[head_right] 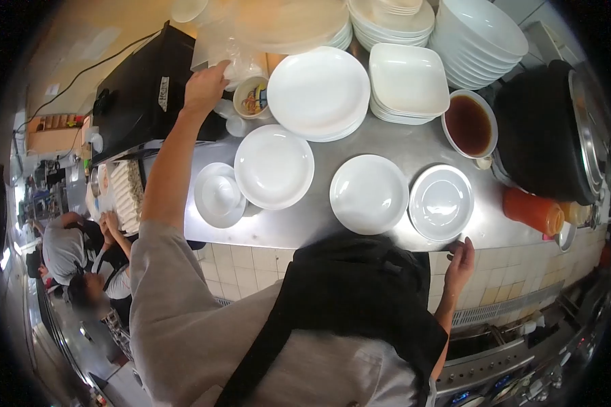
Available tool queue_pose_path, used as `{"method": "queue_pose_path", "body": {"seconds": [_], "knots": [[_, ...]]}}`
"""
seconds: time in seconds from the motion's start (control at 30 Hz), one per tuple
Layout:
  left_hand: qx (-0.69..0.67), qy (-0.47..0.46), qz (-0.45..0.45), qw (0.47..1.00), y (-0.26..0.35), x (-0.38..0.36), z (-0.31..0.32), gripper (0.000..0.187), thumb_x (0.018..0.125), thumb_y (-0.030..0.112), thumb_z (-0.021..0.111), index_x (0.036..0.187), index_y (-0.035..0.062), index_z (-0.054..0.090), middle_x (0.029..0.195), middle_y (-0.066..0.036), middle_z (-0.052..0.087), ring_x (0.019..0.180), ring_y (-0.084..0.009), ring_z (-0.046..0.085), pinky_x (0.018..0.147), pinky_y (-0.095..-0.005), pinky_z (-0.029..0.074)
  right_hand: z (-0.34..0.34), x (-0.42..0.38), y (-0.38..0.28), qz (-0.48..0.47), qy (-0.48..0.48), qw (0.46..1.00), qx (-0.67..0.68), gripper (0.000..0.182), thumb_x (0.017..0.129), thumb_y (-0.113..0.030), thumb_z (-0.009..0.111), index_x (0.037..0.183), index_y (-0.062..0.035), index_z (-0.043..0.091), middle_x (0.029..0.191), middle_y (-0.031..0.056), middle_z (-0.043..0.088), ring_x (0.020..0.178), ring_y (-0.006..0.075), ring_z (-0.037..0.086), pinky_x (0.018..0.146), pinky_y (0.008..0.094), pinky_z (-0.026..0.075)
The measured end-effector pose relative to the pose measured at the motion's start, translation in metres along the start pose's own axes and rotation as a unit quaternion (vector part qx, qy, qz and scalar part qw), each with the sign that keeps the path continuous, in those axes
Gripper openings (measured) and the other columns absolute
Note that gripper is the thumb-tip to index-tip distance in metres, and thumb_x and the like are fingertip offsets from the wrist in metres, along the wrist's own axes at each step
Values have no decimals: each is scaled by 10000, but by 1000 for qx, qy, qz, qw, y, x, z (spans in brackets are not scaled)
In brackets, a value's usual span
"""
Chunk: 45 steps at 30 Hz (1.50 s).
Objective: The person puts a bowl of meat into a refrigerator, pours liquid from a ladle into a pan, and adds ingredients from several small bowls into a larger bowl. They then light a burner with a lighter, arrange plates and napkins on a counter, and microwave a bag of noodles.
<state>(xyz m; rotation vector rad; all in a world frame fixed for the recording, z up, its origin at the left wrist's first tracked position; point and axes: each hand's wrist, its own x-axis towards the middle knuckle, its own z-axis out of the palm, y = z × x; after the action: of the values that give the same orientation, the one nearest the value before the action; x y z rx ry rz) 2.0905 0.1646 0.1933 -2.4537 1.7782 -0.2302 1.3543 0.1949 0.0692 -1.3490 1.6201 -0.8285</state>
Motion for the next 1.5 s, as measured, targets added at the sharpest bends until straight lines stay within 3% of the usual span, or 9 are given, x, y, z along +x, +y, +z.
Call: {"method": "queue_pose_path", "body": {"seconds": [0.1, 0.27, 0.4, 0.53, 0.67, 0.9, 1.13, 1.33, 1.5], "knots": [[-11, -13, 49, 999, -3, -3, 0, 272, 909, 176, 603, 1179, 170, 640, 1009, -109, 699, 971, -316, 673, 856, -444, 527, 0, 1, 1, -3, -10, 1000, -14, 357, 1015, -93, 499, 1355, 18, 492, 1080, 79, 672, 831, 109, 642, 688, 246, 529], [-101, 51, -105, 988, 6, -4, -3, 210, 943, 243, 547, 1060, 151, 696, 948, -131, 702, 913, -365, 673, 813, -480, 534, 1, 3, 1, -10, -15, 1000, -20, 357, 1020, -111, 507, 1351, 22, 498, 1065, 82, 677, 820, 99, 635, 690, 248, 529], [-149, 93, -124, 977, 31, -28, -38, 181, 899, 225, 589, 1000, 121, 698, 915, -122, 705, 878, -356, 675, 780, -451, 543, 2, 4, 6, -12, -21, 1000, -17, 360, 1021, -119, 512, 1352, 21, 500, 1060, 81, 678, 826, 103, 637, 701, 252, 529], [-209, 228, 28, 950, 106, -84, -70, 121, 812, 136, 685, 927, 100, 684, 845, -79, 698, 769, -302, 672, 683, -395, 536, 5, -3, 1, -20, 0, 1000, 11, 339, 1018, -100, 521, 1325, 42, 525, 1040, 114, 688, 824, 131, 644, 713, 265, 534], [-322, 192, 195, 906, 214, -153, -60, 124, 779, 112, 699, 902, 113, 681, 935, -27, 685, 830, -218, 662, 707, -364, 511, 12, -6, -5, 6, 9, 1000, 26, 323, 1019, -96, 521, 1311, 41, 537, 1029, 107, 683, 809, 112, 623, 715, 249, 519], [-330, 42, 249, 910, 303, -206, 9, 162, 794, 139, 658, 954, 116, 662, 899, -12, 635, 852, -203, 625, 776, -355, 475, 5, -11, -5, -26, -13, 1000, 4, 308, 1023, -93, 511, 1299, 38, 545, 1029, 99, 684, 796, 98, 614, 699, 238, 513], [-297, -16, 262, 918, 300, -222, 10, 143, 800, 148, 665, 940, 120, 668, 888, -13, 631, 862, -212, 631, 766, -364, 484, 6, -19, -5, -7, -2, 1000, -4, 307, 1013, -73, 518, 1295, 45, 546, 1013, 105, 691, 771, 103, 611, 690, 244, 513], [-306, 252, 243, 885, 229, -161, -27, 179, 792, 135, 699, 970, 116, 698, 983, -41, 694, 893, -245, 647, 781, -399, 505, 7, -19, 2, -26, -15, 1000, 4, 309, 1017, -71, 507, 1310, 21, 544, 1019, 100, 692, 779, 105, 612, 701, 250, 518], [-165, 277, -29, 946, 79, -64, -36, 199, 883, 109, 630, 1071, 90, 695, 980, -117, 699, 892, -315, 661, 776, -426, 522, 6, -22, -3, -17, -15, 1000, 0, 312, 1021, -74, 500, 1317, 17, 541, 1035, 98, 693, 785, 104, 613, 706, 252, 517]]}}
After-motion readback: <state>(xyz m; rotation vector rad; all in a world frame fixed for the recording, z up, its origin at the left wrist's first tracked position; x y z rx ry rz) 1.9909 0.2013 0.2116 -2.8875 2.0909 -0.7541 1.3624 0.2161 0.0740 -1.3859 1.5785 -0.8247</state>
